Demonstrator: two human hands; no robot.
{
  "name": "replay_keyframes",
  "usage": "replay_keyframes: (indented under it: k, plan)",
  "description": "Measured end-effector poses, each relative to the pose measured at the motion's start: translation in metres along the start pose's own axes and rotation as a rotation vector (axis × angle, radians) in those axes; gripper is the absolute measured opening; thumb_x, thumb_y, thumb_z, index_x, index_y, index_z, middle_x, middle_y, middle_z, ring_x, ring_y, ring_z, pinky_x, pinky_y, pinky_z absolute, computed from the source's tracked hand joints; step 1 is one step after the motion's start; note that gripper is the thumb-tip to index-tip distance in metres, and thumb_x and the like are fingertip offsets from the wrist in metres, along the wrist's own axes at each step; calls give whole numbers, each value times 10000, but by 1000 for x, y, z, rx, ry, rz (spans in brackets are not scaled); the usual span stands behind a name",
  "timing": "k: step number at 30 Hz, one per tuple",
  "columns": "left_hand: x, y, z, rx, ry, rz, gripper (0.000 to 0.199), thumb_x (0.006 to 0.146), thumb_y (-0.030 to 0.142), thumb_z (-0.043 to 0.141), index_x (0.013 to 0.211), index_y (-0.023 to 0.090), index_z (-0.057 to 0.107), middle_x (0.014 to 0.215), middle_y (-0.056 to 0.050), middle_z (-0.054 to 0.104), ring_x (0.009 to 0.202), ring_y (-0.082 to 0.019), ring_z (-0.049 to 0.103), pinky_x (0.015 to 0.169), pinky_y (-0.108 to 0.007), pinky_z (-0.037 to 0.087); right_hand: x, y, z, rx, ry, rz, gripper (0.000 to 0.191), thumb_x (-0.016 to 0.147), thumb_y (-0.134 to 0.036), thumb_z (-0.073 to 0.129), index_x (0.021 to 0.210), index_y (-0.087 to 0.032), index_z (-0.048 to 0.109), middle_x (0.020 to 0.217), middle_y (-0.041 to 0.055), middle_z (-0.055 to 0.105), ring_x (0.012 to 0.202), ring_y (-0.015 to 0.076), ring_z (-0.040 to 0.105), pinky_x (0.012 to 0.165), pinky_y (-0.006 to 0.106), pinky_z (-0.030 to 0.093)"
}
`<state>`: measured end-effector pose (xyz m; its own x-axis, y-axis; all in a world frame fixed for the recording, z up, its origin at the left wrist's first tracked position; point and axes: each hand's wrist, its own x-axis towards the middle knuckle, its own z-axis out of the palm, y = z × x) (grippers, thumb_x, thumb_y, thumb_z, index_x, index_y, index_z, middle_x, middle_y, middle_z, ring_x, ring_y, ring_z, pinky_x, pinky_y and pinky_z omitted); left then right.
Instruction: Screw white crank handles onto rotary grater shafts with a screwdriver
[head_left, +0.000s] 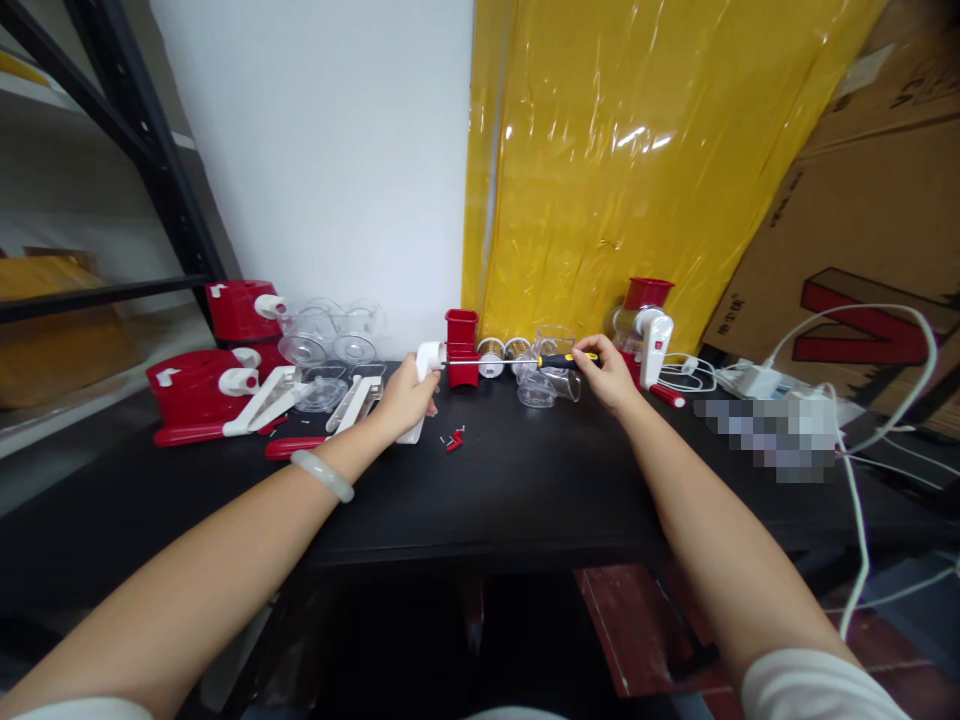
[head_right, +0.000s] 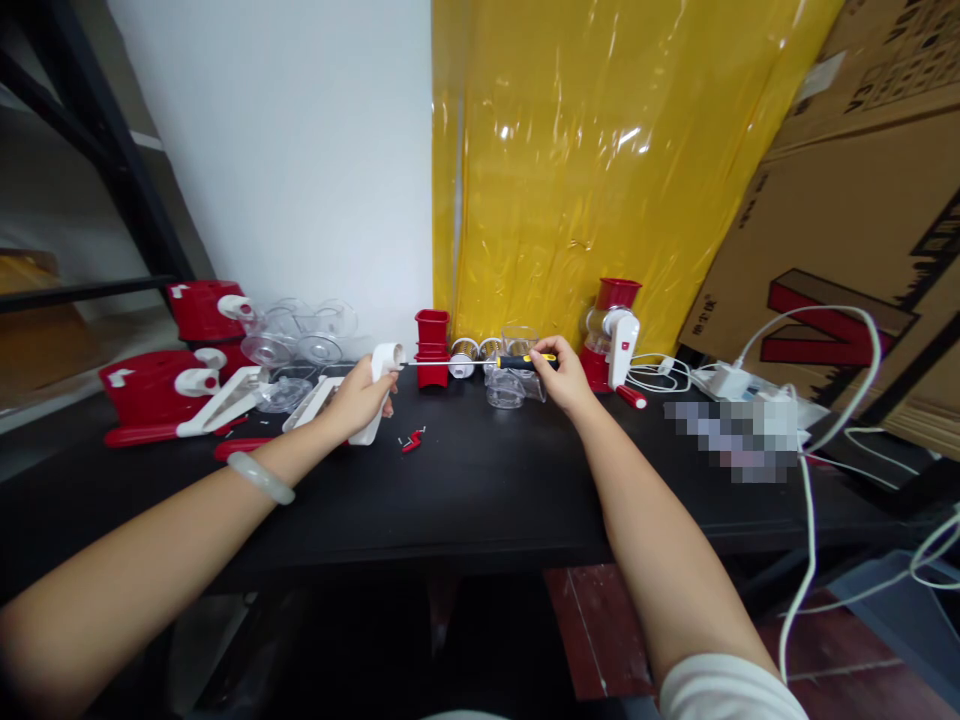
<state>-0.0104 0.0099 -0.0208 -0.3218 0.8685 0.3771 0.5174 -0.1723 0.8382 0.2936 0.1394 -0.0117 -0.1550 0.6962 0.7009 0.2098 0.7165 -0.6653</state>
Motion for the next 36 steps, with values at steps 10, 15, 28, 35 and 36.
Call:
replay_keyframes:
  k: [10, 15, 28, 35, 36]
  plan:
    - [-2, 1, 2, -3, -35, 28, 140, 857, 269, 516, 942, 204, 427, 697, 52, 562, 402, -105, 566, 411, -235, 457, -2, 2, 5, 115, -67, 304, 503, 778, -751, 541, 812, -250, 512, 476, -6, 581, 413, 222, 579, 419, 356, 455]
    - [-3, 2, 1, 10, -29, 21, 138, 854, 265, 519, 929, 207, 419, 704, 51, 565, 404, -105, 569, 419, -239, 464, -2, -4, 1, -81, -109, 275, 548, 775, -763, 530, 642, -232, 517, 441, -2, 555, 355, 163, 496, 384, 304, 364]
    - [-2, 0, 1, 2, -19, 14, 168, 850, 283, 534, 960, 211, 431, 708, 50, 569, 408, -106, 568, 421, -237, 468, 1, -2, -3, -124, -41, 95, 468, 763, -673, 598, 682, -214, 555, 578, -4, 544, 573, 158, 499, 557, 289, 382]
    - [-1, 1, 0, 4, 1, 10, 167, 845, 284, 539, 946, 211, 428, 712, 50, 566, 416, -98, 562, 429, -226, 461, 0, -4, -3, 1, -38, 77, 405, 729, -595, 682, 775, -204, 588, 718, 7, 590, 642, 151, 521, 611, 288, 428]
    - [-1, 2, 0, 1, 6, 3, 170, 842, 285, 543, 945, 212, 428, 713, 49, 569, 419, -98, 561, 431, -225, 461, 0, -4, -2, 18, -42, 73, 398, 723, -581, 694, 794, -203, 592, 741, 8, 598, 656, 152, 528, 626, 290, 435]
